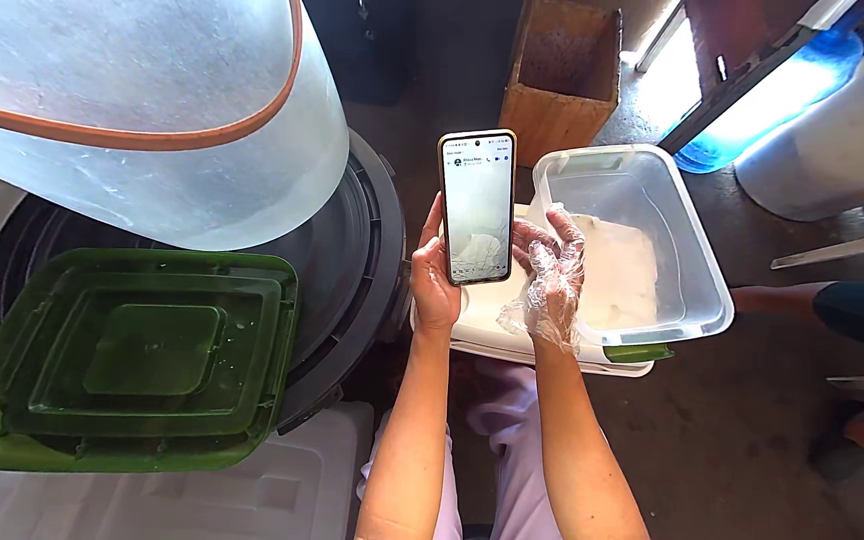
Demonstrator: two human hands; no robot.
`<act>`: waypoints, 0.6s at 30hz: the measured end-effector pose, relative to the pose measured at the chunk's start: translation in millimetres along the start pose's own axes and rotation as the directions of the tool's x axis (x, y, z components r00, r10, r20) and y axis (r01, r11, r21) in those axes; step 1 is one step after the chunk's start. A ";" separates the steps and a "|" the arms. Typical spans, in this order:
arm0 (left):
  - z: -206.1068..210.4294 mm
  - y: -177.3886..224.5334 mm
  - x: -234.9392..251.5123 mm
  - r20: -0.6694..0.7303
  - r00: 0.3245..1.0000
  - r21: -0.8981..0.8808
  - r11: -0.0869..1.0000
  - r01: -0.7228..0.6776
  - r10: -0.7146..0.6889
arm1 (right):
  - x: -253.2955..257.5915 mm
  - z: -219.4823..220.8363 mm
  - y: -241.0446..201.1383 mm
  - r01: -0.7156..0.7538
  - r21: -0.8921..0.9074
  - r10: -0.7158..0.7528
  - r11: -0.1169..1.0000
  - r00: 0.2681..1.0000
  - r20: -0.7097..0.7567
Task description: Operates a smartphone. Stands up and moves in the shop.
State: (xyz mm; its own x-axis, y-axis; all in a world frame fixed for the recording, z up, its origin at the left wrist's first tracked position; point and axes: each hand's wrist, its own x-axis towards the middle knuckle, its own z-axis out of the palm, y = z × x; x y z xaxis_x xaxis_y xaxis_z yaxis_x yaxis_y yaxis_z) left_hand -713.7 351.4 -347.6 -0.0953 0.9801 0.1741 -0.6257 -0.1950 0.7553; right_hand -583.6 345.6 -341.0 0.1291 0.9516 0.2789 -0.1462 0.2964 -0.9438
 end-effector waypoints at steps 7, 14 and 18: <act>-1.6 -1.7 3.6 -0.023 1.000 -0.043 0.999 0.000 -0.001 | -2.8 0.4 -2.1 -0.016 -0.003 0.016 1.000 1.000 0.007; -3.7 0.4 4.0 -0.023 1.000 -0.059 0.998 -0.004 0.003 | -4.4 1.8 -3.8 -0.026 0.002 0.026 1.000 0.999 0.033; -4.6 2.0 4.5 -0.019 1.000 -0.072 0.997 0.003 -0.004 | -1.9 6.8 -5.8 -0.034 0.002 0.034 0.999 0.999 -0.001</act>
State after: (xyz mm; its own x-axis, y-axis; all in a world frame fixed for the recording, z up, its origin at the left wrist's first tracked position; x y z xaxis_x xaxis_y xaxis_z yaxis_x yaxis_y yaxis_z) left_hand -718.9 355.6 -348.2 -0.1073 0.9815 0.1586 -0.6801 -0.1889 0.7084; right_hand -589.7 342.7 -334.9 0.1248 0.9611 0.2464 -0.1522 0.2639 -0.9525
